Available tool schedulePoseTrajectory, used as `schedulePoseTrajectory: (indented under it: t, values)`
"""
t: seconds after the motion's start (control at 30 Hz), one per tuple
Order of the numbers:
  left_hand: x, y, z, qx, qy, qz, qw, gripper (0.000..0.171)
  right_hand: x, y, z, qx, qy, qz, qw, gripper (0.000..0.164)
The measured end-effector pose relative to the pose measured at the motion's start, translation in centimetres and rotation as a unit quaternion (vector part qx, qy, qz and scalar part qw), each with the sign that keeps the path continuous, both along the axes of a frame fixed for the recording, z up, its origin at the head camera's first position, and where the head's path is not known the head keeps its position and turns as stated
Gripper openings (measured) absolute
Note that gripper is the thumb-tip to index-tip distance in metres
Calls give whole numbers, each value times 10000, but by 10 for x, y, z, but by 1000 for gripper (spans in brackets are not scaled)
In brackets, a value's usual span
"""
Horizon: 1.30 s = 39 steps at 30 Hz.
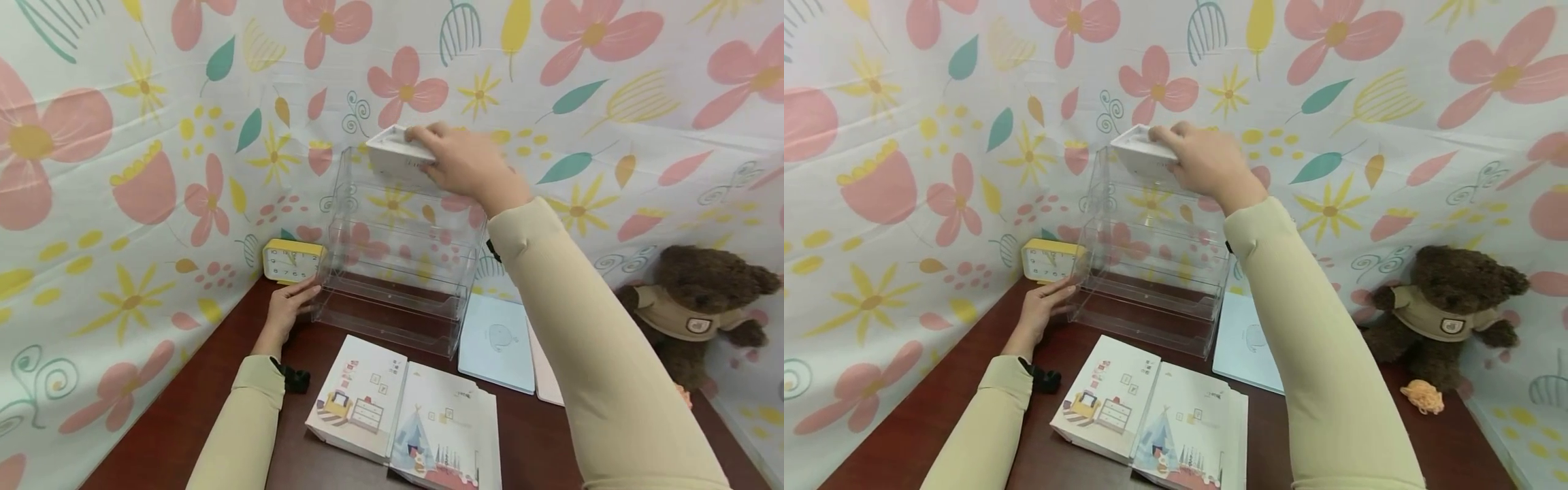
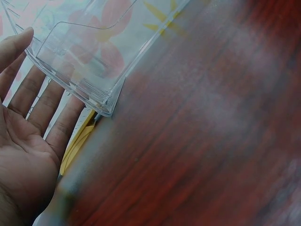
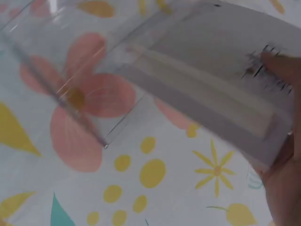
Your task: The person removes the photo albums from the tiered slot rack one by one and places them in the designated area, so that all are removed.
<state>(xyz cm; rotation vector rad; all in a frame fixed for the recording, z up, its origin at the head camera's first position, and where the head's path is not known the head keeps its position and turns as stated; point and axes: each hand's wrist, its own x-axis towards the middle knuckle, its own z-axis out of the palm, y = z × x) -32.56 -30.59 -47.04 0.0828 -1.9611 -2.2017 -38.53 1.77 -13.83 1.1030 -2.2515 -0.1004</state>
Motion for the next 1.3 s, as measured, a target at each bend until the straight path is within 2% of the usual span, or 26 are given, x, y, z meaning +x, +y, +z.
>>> schedulePoseTrajectory:
  t: [0.13,0.3,0.47,0.57,0.7,0.87,1.03,1.17,1.3]
  values:
    - [-2,0,-1,-62,40,-49,10000,53,1,5,-21,394,123,630,9972,52]
    - [-2,1,-5,-114,150,35,9998,55,8,9,-40,491,262,681,9961,61]
    - [-1,-1,-4,-87,152,70,9998,57,18,13,-44,-90,866,819,9928,50]
    - [-2,-4,-4,-48,141,106,9998,57,27,17,-44,-500,1257,1072,9850,47]
    - [-4,-8,-3,-61,137,98,9998,57,46,24,-48,-1073,1498,1412,9727,48]
    - [-4,-10,-3,-142,51,58,9999,58,72,36,-59,-1514,1597,1816,9584,41]
    - [-3,-11,-3,-183,-43,89,9998,58,90,51,-71,-1758,1578,1928,9524,38]
    - [-4,-12,-3,-210,-56,79,9997,59,103,66,-81,-1859,1317,1985,9533,40]
    - [-3,-14,-3,-231,29,68,9997,59,117,80,-95,-1798,1077,2045,9562,34]
